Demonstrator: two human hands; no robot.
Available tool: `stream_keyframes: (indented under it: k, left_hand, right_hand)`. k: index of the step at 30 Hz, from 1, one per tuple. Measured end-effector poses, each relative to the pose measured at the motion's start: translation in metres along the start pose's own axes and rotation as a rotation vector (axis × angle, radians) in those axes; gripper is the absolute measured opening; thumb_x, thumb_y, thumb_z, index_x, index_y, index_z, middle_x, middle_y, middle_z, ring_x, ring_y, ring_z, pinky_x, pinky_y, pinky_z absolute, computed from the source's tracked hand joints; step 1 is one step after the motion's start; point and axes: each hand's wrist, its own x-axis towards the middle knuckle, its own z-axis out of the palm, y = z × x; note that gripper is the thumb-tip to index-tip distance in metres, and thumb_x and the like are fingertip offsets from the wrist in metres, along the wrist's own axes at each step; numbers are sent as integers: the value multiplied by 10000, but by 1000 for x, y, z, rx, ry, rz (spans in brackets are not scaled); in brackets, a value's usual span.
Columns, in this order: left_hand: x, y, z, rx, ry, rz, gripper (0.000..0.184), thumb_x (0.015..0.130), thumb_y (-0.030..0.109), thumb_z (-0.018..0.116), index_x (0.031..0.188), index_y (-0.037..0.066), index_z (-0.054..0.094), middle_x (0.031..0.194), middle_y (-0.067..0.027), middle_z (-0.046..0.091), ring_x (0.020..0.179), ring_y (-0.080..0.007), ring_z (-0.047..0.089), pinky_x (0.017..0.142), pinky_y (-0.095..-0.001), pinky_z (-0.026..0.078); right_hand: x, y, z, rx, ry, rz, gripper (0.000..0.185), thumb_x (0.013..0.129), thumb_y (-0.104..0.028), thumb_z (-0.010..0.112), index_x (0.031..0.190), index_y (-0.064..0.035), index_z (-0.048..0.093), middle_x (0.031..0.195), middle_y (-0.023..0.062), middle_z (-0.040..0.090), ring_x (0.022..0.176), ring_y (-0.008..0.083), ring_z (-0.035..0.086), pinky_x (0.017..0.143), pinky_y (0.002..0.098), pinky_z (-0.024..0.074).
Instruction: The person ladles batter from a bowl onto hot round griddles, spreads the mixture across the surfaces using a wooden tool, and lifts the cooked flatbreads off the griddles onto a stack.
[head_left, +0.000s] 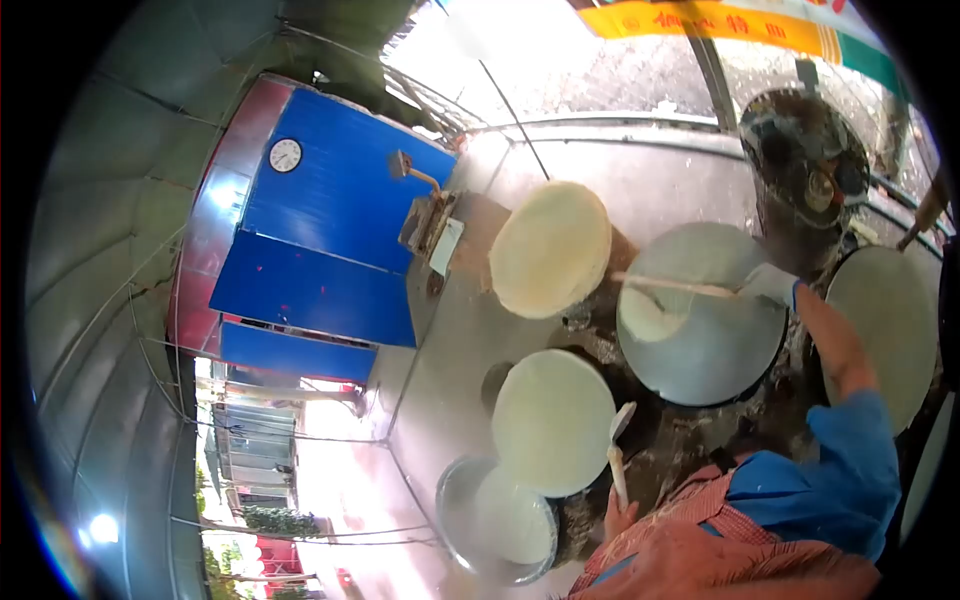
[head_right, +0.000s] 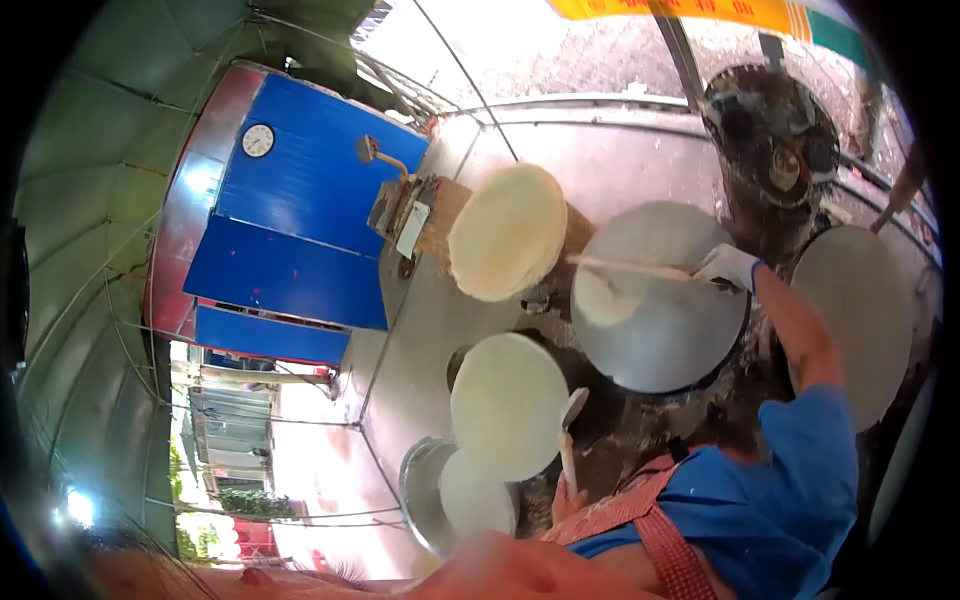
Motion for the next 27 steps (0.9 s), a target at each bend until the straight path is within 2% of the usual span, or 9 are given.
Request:
stream_keyframes:
  k: [6,10,12,16,17,19,22,24,27]
  left_hand:
    - [-24,47,-1,-38,55,-132,633,819,117,597,1390,84,325,939,-71,577,622,-115,473,553,-276,413]
    - [-38,36,-5,-184,63,-208,628,815,92,567,1392,80,320,844,-50,547,599,-109,463,524,-273,396]
    - [-40,50,-4,-120,77,-167,627,811,83,561,1390,80,322,843,-49,549,596,-110,467,517,-271,392]
    - [-48,43,-4,-201,83,-229,624,800,75,554,1382,77,331,842,-52,552,593,-112,477,510,-267,395]
    - [-54,46,-4,-176,92,-253,624,798,78,556,1380,77,333,850,-52,553,598,-110,476,513,-265,396]
    - [-56,55,-1,-142,112,-274,623,795,82,558,1378,76,336,866,-53,553,607,-104,476,519,-261,398]
    - [-66,12,0,-179,148,-211,614,803,91,569,1374,81,344,917,-56,548,632,-88,470,532,-250,395]
    - [-67,10,0,-241,123,-221,607,808,80,563,1375,87,346,917,-54,546,632,-86,465,530,-246,392]
    - [-77,26,-20,-313,63,-247,591,817,51,539,1375,90,350,878,-43,537,611,-85,453,520,-241,383]
  right_hand:
    - [1,89,-17,-134,-231,-48,196,667,-149,723,767,14,683,596,41,577,488,126,499,451,287,398]
    - [59,71,-10,113,-53,-281,193,697,-181,686,804,-20,681,540,14,524,477,108,490,444,276,400]
    - [46,11,8,-219,-125,-79,197,710,-219,682,771,-33,658,521,30,498,391,131,450,345,304,344]
    - [3,21,2,-275,-370,81,187,713,-211,677,761,-31,667,538,59,526,423,143,483,375,308,386]
    - [57,122,-30,-461,-545,-285,169,710,-197,682,756,-35,686,575,80,563,478,155,524,434,303,427]
    - [-10,60,-31,-302,-348,37,172,657,-130,709,774,-5,701,645,74,623,534,140,547,522,287,457]
    - [27,42,-21,-176,-322,-133,176,645,-148,720,748,-10,684,587,52,584,505,122,518,454,283,399]
    - [19,-17,17,-292,-50,-3,159,665,-172,699,735,-35,657,553,30,554,441,106,465,379,296,342]
    - [16,-8,22,-465,-243,14,180,681,-216,682,698,-42,637,530,24,536,424,110,453,373,297,336]
